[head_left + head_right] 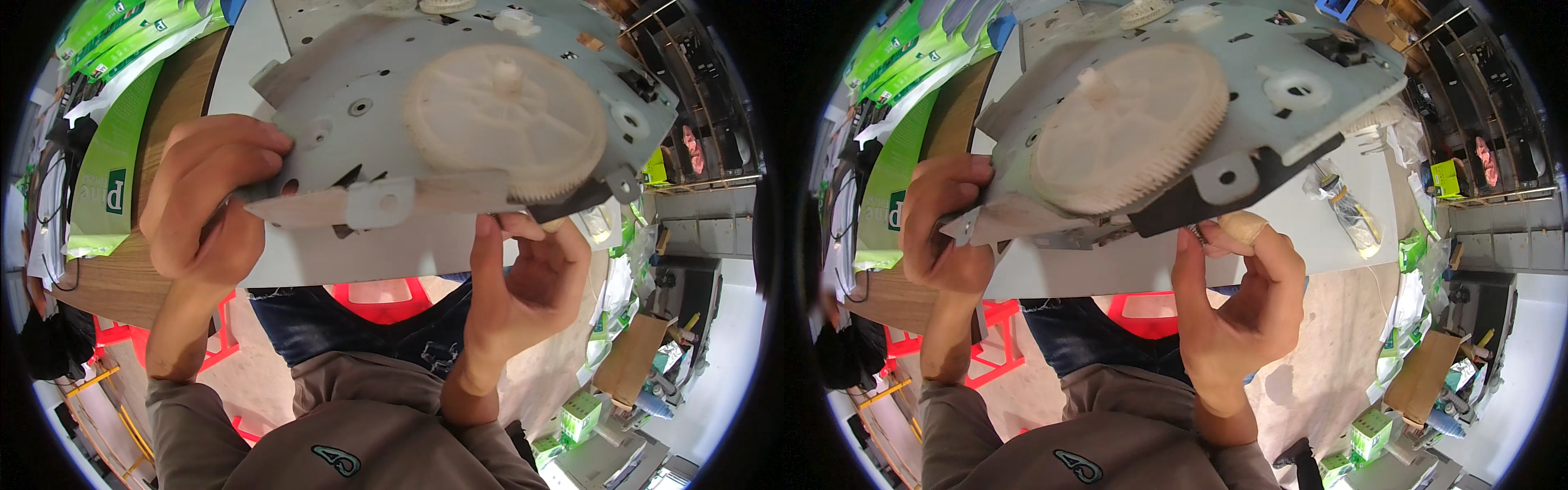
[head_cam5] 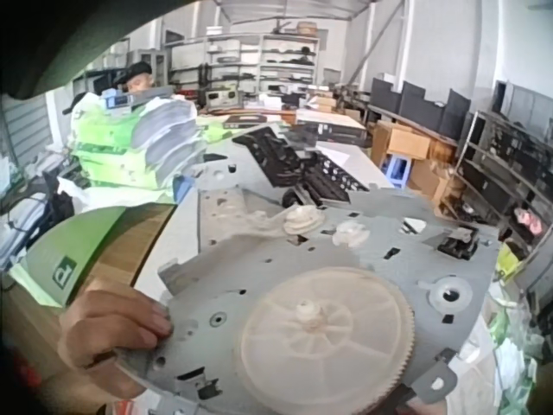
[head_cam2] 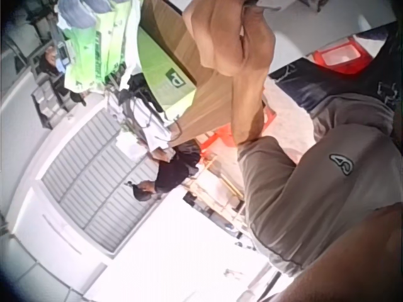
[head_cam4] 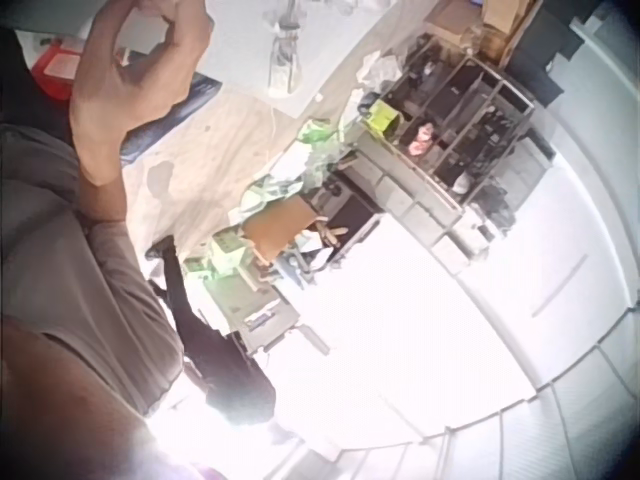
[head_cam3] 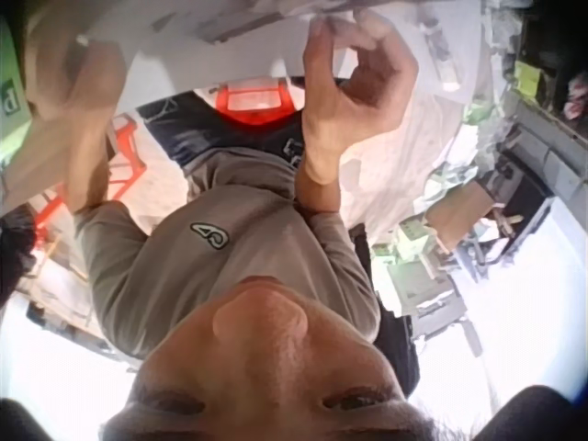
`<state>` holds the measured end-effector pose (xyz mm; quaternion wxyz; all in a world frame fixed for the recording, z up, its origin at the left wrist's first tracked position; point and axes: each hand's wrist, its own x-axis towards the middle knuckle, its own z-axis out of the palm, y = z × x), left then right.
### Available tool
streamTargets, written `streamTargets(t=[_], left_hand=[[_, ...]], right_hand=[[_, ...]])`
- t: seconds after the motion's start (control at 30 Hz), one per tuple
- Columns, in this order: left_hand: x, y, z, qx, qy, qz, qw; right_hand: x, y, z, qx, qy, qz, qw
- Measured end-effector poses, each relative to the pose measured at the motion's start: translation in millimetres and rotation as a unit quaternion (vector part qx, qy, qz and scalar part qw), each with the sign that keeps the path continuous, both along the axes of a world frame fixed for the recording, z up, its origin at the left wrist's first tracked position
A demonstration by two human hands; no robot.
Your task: The person disassembles the internal gear and roller mechanism of a printer, using a screwdriver to remove screws and then pulling the metal chassis plates and plastic gears apart by hand.
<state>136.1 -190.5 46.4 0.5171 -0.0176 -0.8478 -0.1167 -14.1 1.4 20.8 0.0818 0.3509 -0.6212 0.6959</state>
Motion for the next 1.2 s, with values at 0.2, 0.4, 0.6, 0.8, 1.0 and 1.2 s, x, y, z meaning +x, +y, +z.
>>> streamTargets(t=[0.2, 0.4, 0.6, 0.8, 1.0, 1.2], left_hand=[[-1.7, -0.4, 0.9, -0.017, 0.012, -0.01, 1.0], [-1.0, 3.5, 7.5, -0.02, 0.001, 0.012, 1.0], [2.1, 8.9, 20.5, -0.043, -0.016, 0.054, 0.998], [8.5, 7.0, 20.0, -0.093, -0.022, 0.067, 0.993], [11.0, 6.9, 18.6, -0.121, 0.006, 0.061, 0.991], [10.6, 6.5, 19.7, -0.143, 0.025, 0.053, 0.988]], right_hand=[[3.5, -4.7, 1.0, -0.009, -0.012, -0.003, 1.0], [9.2, -1.1, 9.1, 0.002, -0.083, -0.031, 0.996], [6.3, 3.1, 13.0, 0.025, -0.09, -0.044, 0.995], [4.1, 5.3, 10.5, 0.037, -0.082, -0.027, 0.996], [5.1, 2.2, 16.5, 0.056, -0.101, -0.031, 0.993], [2.7, 3.8, 18.1, 0.064, -0.066, -0.027, 0.995]])
